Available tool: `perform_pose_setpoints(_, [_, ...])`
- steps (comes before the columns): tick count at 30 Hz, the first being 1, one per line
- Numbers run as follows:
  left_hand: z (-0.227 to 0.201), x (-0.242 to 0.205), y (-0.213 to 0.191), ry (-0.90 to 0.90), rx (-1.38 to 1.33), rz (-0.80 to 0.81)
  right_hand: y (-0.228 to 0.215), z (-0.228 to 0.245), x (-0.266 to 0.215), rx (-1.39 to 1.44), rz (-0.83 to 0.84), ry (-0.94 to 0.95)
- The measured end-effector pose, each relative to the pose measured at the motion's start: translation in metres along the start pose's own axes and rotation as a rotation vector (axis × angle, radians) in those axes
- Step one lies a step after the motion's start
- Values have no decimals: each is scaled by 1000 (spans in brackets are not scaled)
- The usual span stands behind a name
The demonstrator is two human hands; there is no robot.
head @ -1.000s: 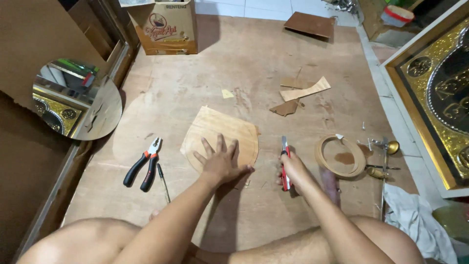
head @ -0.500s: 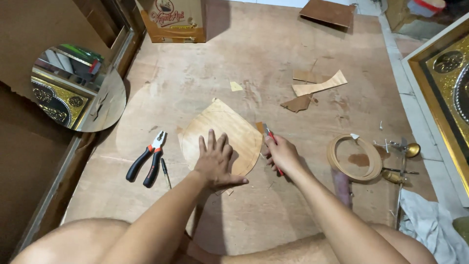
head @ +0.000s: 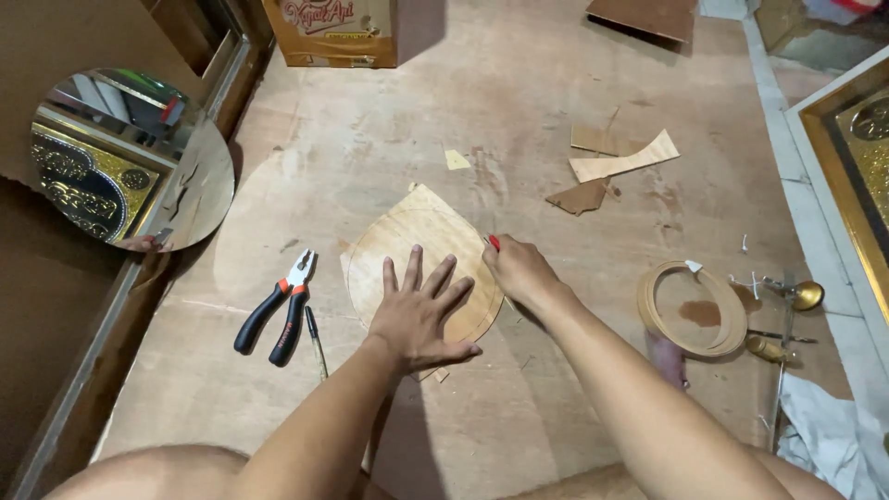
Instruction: Tracing a circular template onto a plywood sheet and cutting it out using a utility knife.
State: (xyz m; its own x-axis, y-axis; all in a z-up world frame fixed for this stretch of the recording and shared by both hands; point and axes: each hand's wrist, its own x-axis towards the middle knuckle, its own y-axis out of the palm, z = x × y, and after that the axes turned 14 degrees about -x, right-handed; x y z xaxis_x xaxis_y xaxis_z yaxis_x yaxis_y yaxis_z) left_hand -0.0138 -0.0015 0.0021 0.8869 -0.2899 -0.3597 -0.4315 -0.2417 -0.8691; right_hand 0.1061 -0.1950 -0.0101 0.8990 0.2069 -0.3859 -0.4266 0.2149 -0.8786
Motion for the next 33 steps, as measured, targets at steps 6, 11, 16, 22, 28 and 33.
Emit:
perform_pose_setpoints(6, [0,-1,0,8,-19,-39,-19,11,-12,-71,32,-8])
perform_pose_setpoints(11, [0,3,4,-34,-53,-77,-26,6,-3,-164,59,-49])
perform_pose_setpoints(16, [-2,0,3,-76,-82,-87,-25,0,5,-236,76,-55])
perform_pose_setpoints(22, [-3,-3,-2,-87,-91,-86,-31,8,-2,-230,93,-51])
perform_pose_setpoints(28, [-1,-1,2,-92,-81,-97,-22,-5,-2,-272,111,-4])
perform_pose_setpoints(33, [-3,-1,2,-95,-79,-108,-23,-12,-13,-261,129,-12])
